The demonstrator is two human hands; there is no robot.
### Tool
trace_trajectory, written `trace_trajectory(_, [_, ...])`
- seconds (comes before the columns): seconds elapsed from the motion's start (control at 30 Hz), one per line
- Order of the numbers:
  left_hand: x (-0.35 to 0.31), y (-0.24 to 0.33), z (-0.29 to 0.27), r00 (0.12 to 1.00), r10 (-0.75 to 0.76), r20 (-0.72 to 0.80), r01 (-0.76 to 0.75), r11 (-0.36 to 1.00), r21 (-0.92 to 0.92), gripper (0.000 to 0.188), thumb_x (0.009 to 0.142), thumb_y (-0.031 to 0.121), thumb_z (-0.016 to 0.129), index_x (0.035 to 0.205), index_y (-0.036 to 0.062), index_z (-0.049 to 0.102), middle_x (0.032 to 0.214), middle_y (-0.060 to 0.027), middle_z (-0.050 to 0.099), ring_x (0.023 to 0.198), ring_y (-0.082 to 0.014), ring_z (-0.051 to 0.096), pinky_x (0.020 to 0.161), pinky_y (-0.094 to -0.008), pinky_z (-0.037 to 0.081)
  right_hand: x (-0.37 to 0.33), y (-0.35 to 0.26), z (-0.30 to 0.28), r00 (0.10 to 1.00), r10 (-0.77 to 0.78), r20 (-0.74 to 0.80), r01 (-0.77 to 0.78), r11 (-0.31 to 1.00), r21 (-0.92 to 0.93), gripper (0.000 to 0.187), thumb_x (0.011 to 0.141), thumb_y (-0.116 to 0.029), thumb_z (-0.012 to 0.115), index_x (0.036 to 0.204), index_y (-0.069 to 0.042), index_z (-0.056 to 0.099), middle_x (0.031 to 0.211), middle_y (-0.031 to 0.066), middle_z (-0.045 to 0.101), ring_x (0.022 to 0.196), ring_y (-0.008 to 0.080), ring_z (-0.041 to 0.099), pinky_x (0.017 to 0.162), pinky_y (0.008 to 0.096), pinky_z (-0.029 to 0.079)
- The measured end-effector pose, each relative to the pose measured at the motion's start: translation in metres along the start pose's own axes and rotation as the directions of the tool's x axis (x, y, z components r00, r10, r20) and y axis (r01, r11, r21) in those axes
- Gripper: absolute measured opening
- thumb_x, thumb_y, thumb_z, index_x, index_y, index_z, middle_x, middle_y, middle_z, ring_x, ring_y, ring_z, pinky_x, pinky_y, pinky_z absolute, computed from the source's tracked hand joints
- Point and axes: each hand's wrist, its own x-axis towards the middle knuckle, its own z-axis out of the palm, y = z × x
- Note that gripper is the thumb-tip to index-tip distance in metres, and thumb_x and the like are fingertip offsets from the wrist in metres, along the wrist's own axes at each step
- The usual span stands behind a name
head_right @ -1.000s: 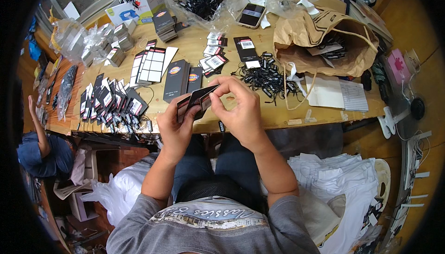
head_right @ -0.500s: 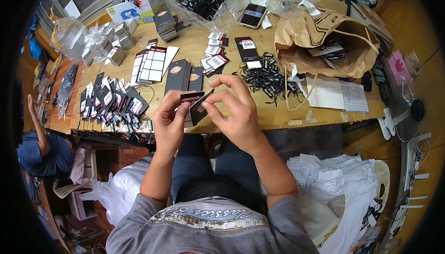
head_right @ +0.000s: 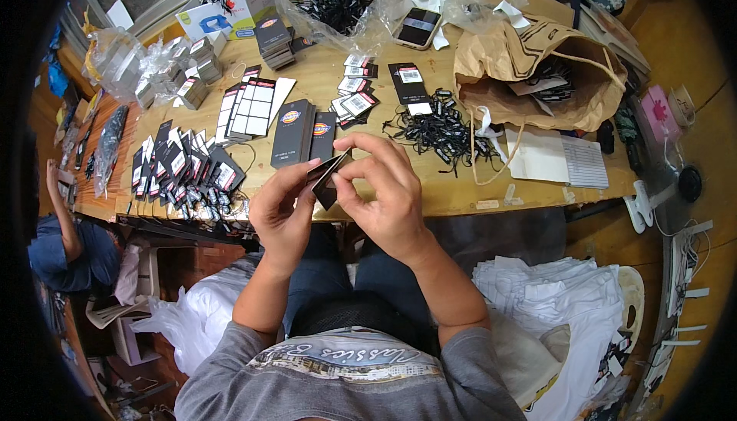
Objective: The person sits at a cluttered table and repeatedly picks up small black tags and black plastic fasteners. They thread the fasteners through the holes in the tags and place the assembled items into a pile on the table.
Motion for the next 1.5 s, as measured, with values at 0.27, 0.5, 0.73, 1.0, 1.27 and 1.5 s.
trace_trajectory(0.27, [0.012, -0.001, -0.01, 0.967, 0.146, 0.21, -0.179, 0.973, 0.144, 0.023, 0.071, -0.009, 0.051, 0.092, -0.0029, 0.057, 0.08, -0.0116, 0.058, 0.07, -0.0192, 0.057, 0.064, -0.0249, 0.045, 0.0, 0.006, -0.001, 0.997, 0.059, 0.039, -0.062, 0.995, 0.08, 0.011, 0.066, 0.001, 0.06, 0.072, 0.0, 0.051, 0.092, 0.0131, 0.054, 0.086, 0.0238, 0.052, 0.077, 0.0317, 0.039])
trace_trajectory(0.5, [0.016, -0.011, -0.008, 0.904, -0.344, 0.253, 0.426, 0.771, -0.473, 0.01, 0.074, 0.001, 0.057, 0.084, -0.0017, 0.056, 0.081, -0.0046, 0.055, 0.075, -0.0099, 0.051, 0.07, -0.0222, 0.041, -0.001, 0.005, 0.001, 0.998, 0.056, 0.021, -0.056, 0.998, -0.003, 0.014, 0.065, -0.006, 0.063, 0.073, -0.001, 0.052, 0.082, 0.0088, 0.049, 0.079, 0.0215, 0.049, 0.07, 0.0309, 0.038])
trace_trajectory(0.73, [0.012, -0.02, -0.001, 0.954, -0.275, 0.12, 0.299, 0.84, -0.454, 0.005, 0.076, 0.002, 0.054, 0.077, -0.0006, 0.05, 0.078, -0.007, 0.054, 0.074, -0.0097, 0.05, 0.069, -0.0209, 0.04, -0.007, 0.01, 0.002, 0.935, 0.264, 0.237, -0.315, 0.926, 0.211, 0.009, 0.072, -0.005, 0.058, 0.076, -0.002, 0.05, 0.073, 0.0056, 0.049, 0.069, 0.0182, 0.051, 0.063, 0.0285, 0.04])
trace_trajectory(1.0, [0.021, -0.012, -0.019, 0.965, -0.256, 0.055, 0.232, 0.738, -0.633, 0.01, 0.08, 0.008, 0.052, 0.081, 0.0001, 0.045, 0.074, -0.0119, 0.055, 0.067, -0.0153, 0.054, 0.067, -0.0249, 0.044, -0.021, 0.018, -0.018, 0.673, 0.414, 0.613, -0.739, 0.403, 0.539, 0.007, 0.078, -0.002, 0.053, 0.083, 0.002, 0.05, 0.072, 0.0043, 0.052, 0.065, 0.0101, 0.053, 0.061, 0.0205, 0.044])
trace_trajectory(1.27, [0.016, 0.003, -0.023, 0.948, -0.316, 0.048, 0.282, 0.755, -0.592, 0.011, 0.08, 0.005, 0.051, 0.087, -0.0038, 0.054, 0.069, -0.0074, 0.053, 0.062, -0.0126, 0.051, 0.057, -0.0209, 0.039, -0.014, 0.01, -0.038, 0.684, 0.469, 0.559, -0.72, 0.31, 0.621, 0.006, 0.078, 0.001, 0.052, 0.083, 0.003, 0.051, 0.079, 0.0121, 0.058, 0.063, 0.0148, 0.056, 0.059, 0.0235, 0.046])
trace_trajectory(1.5, [0.008, 0.008, -0.012, 0.926, -0.286, 0.248, 0.371, 0.814, -0.447, 0.015, 0.074, -0.005, 0.052, 0.087, -0.0035, 0.059, 0.079, -0.0081, 0.051, 0.063, -0.01, 0.051, 0.058, -0.0195, 0.042, -0.013, -0.001, -0.039, 0.783, 0.493, 0.379, -0.611, 0.501, 0.612, 0.007, 0.076, -0.002, 0.055, 0.078, 0.003, 0.05, 0.069, 0.0137, 0.058, 0.056, 0.0164, 0.057, 0.05, 0.0225, 0.046])
